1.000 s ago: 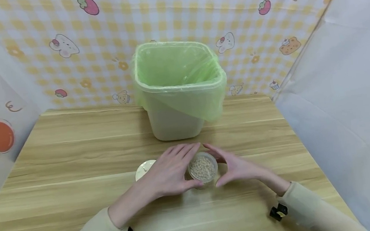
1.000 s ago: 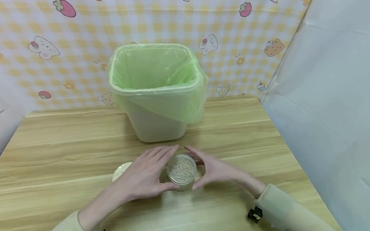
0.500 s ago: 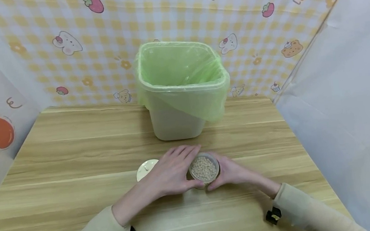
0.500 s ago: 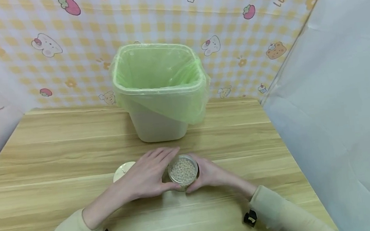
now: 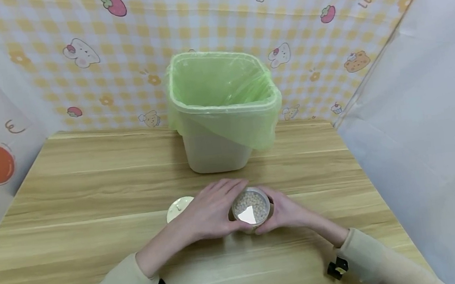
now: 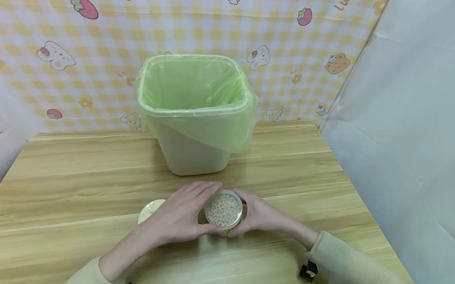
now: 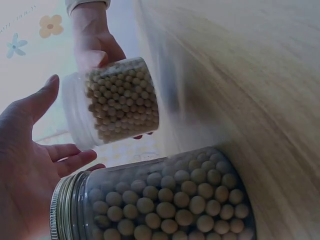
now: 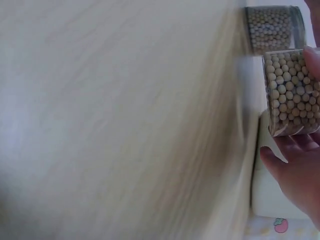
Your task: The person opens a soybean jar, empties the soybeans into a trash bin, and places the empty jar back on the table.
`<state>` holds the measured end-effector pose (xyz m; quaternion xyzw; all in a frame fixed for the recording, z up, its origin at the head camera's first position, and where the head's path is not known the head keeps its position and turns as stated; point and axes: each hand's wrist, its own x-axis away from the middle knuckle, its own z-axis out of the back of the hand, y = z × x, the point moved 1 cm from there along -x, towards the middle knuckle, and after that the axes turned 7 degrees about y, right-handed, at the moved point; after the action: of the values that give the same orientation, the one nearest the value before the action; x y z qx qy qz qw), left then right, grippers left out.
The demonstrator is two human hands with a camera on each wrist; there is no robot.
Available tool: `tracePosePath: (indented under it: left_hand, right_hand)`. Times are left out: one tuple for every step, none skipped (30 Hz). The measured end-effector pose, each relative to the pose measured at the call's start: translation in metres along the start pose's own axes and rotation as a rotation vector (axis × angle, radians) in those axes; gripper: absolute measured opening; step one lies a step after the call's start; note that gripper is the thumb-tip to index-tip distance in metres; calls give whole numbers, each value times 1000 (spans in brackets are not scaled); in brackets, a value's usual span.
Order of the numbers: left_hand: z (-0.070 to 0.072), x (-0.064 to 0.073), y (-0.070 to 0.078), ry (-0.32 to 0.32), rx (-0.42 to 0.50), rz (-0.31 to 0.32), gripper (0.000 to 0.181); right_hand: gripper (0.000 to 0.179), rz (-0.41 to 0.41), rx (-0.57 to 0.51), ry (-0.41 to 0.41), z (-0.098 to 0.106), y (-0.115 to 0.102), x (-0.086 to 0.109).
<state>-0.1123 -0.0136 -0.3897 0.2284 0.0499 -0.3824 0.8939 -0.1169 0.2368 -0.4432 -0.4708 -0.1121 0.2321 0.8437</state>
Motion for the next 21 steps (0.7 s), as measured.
tracePosePath:
  left_hand:
    - [1,0,0,-3,19,4,99]
    - [2,-1,0,-5,37,7,100]
    - [3,-1,0,-6,53,6,100]
    - [3,-1,0,-10,67,8,100]
    - [4,-2,0,-11,86,6,101]
    - [5,-2,1,-15,101,6,101]
    - [6,-3,1,-18,120,4,101]
    - [7,-3,2,-23,140,5,102]
    - [8,-3,2,-30,162,8,103]
    - [9,-3,3,-37,182,12,104]
    - [10,-4,4,-40,203,13,104]
    - [11,-4,4,-44,221,19,104]
    - [11,-4,5,-40,242,21,104]
    - [12,-4,5,-34,258,25,102]
    - [12,-5,6,-21,272,23,101]
    - [13,-5,7,-3,284,18,99]
    - [13,-6,7,16,294,12,97]
    - [14,-6,8,35,301,8,95]
    - [14,-7,8,57,302,2,94]
    - [15,-7,9,81,301,-7,92]
    - [15,-8,10,106,296,-15,92]
  right_hand:
    - [98,7,-4,0,1,-2,1]
    - [98,13,-10,-2,2,-4,2]
    - [98,19,-11,-3,3,-6,2]
    - [98,25,-15,-4,3,-9,3]
    - [98,33,-18,-5,4,-12,4]
    - [97,40,-20,-6,6,-14,4]
    - [97,49,-21,-8,7,-17,5]
    - [97,55,-24,-9,8,-20,6]
    - [96,64,-27,-11,9,-23,6]
    - [96,73,-31,-14,10,-25,7]
    - [96,82,-36,-18,11,-28,7]
    - [96,90,-41,-19,12,-30,8]
    - [96,101,-45,-19,13,-32,9]
    - [96,110,-50,-17,13,-34,10]
    - [95,120,-54,-11,14,-36,10]
    - [95,128,-58,-1,14,-37,11]
    - [95,137,-62,10,14,-38,12]
    - [95,143,-65,22,14,-40,12]
    - [95,145,-65,36,14,-40,13]
    - [96,148,-63,53,13,-41,13]
    - [96,149,-57,72,13,-41,14]
